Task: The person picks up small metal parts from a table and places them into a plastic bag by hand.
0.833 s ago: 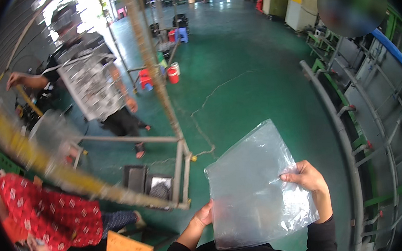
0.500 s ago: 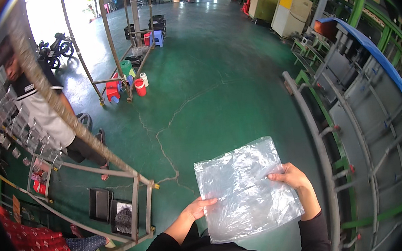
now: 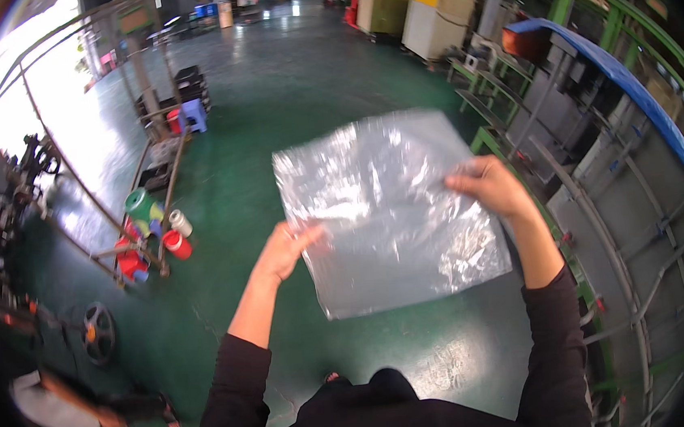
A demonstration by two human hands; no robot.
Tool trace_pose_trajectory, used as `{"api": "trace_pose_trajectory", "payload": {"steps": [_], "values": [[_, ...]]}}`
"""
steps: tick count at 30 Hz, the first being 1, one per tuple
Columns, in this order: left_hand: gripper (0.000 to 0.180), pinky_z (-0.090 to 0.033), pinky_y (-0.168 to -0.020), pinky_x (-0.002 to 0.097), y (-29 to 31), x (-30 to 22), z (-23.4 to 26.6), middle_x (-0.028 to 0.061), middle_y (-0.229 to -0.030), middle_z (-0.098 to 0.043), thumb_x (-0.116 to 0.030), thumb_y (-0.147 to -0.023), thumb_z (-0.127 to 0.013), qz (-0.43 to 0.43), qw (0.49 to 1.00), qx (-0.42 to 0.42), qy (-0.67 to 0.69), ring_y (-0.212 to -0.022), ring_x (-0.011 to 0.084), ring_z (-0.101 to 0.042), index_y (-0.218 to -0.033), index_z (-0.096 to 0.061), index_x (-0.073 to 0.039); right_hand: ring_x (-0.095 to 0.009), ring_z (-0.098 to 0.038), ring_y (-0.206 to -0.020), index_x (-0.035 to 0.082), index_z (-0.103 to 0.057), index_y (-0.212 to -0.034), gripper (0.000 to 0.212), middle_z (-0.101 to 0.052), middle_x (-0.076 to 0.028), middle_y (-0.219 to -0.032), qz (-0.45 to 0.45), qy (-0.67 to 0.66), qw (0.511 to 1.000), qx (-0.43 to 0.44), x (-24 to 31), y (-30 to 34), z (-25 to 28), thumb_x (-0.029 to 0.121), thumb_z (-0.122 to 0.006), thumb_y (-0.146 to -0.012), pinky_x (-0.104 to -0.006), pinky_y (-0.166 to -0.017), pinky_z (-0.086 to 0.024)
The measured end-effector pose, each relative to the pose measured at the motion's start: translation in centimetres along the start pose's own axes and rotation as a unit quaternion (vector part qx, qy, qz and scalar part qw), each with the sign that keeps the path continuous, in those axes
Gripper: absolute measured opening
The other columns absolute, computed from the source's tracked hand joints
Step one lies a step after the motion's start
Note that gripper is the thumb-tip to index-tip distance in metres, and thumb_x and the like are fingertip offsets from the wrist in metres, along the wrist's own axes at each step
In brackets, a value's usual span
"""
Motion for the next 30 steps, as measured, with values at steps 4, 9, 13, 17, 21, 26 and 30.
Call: {"api": "trace_pose_trajectory", "payload": {"steps": [4, 9, 13, 17, 21, 26, 30], "values": [[0.017, -0.046, -0.073, 0.0259, -13.1, -10.5, 3.6, 0.0053, -0.083, -0.063, -0.010, -0.083, -0.056, -0.158, 0.987, -0.025, -0.029, -0.074, 0.0136, -0.059, -0.094, -0.061, 0.002, -0.006, -0.050, -0.065, -0.003, -0.064, -0.086, 0.018, -0.060, 0.000, -0.071, 0.138, 0.044, 0.984, -0.105, 6.2, -7.7, 6.8, 0.013, -0.064, -0.077, -0.0205, -0.061, -0.041], [0.019, -0.047, -0.072, 0.0253, -29.8, -13.2, 6.8, 0.0059, -0.085, -0.063, -0.002, -0.076, -0.055, -0.174, 0.983, 0.051, 0.030, -0.078, 0.0137, -0.059, -0.093, -0.062, 0.001, -0.012, -0.059, -0.076, -0.002, -0.064, -0.085, 0.014, -0.064, -0.007, -0.082, 0.163, -0.057, 0.976, -0.131, 3.2, -19.9, 11.1, -0.004, -0.058, -0.072, -0.0239, -0.070, -0.046], [0.020, -0.046, -0.073, 0.0242, -38.2, -16.5, 15.9, 0.0072, -0.085, -0.064, 0.002, -0.071, -0.058, -0.196, 0.970, -0.003, -0.147, -0.079, 0.0134, -0.059, -0.090, -0.064, 0.001, -0.011, -0.059, -0.077, -0.002, -0.063, -0.088, 0.016, -0.063, -0.006, -0.085, 0.193, -0.168, 0.965, -0.057, -1.2, -39.1, 9.8, -0.004, -0.055, -0.075, -0.0227, -0.070, -0.046], [0.020, -0.046, -0.072, 0.0239, -46.7, -19.6, 25.7, 0.0088, -0.082, -0.065, 0.003, -0.067, -0.059, -0.215, 0.945, -0.064, -0.236, -0.076, 0.0143, -0.060, -0.086, -0.066, 0.000, -0.011, -0.059, -0.076, -0.003, -0.062, -0.090, 0.019, -0.063, -0.006, -0.086, 0.175, -0.258, 0.950, 0.020, -3.3, -56.5, 7.0, -0.007, -0.052, -0.074, -0.0213, -0.068, -0.046], [0.019, -0.047, -0.065, 0.0242, -55.5, -20.8, 33.9, 0.0104, -0.076, -0.065, 0.004, -0.066, -0.054, -0.242, 0.900, -0.057, -0.358, -0.069, 0.0168, -0.061, -0.081, -0.066, 0.001, -0.013, -0.060, -0.076, -0.003, -0.062, -0.088, 0.018, -0.063, -0.008, -0.084, 0.181, -0.367, 0.909, 0.081, -4.7, -71.9, 3.5, -0.007, -0.055, -0.072, -0.0224, -0.069, -0.047], [0.030, -0.045, -0.059, 0.0248, -71.9, -20.8, 44.6, 0.0121, -0.072, -0.063, 0.010, -0.060, -0.040, -0.228, 0.945, 0.023, -0.232, -0.065, 0.0181, -0.060, -0.076, -0.065, 0.002, -0.016, -0.059, -0.076, -0.005, -0.062, -0.082, 0.017, -0.062, -0.011, -0.081, 0.200, -0.363, 0.903, 0.115, -6.1, -88.7, 3.6, -0.009, -0.052, -0.070, -0.0246, -0.067, -0.046], [0.030, -0.045, -0.057, 0.0247, -88.8, -21.2, 49.2, 0.0127, -0.070, -0.062, 0.009, -0.056, -0.041, -0.179, 0.969, 0.097, -0.138, -0.062, 0.0192, -0.059, -0.074, -0.065, 0.003, -0.018, -0.058, -0.075, -0.006, -0.062, -0.079, 0.018, -0.062, -0.013, -0.079, 0.181, -0.335, 0.923, 0.057, -7.7, -99.8, 8.0, -0.008, -0.048, -0.069, -0.0257, -0.065, -0.044]]}}
Point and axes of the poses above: each hand's wrist, its own y-axis away from the middle knuckle, its own z-axis out of the back of the hand, x = y × z, the point moved 10 cm from there along -y, towards the middle knuckle
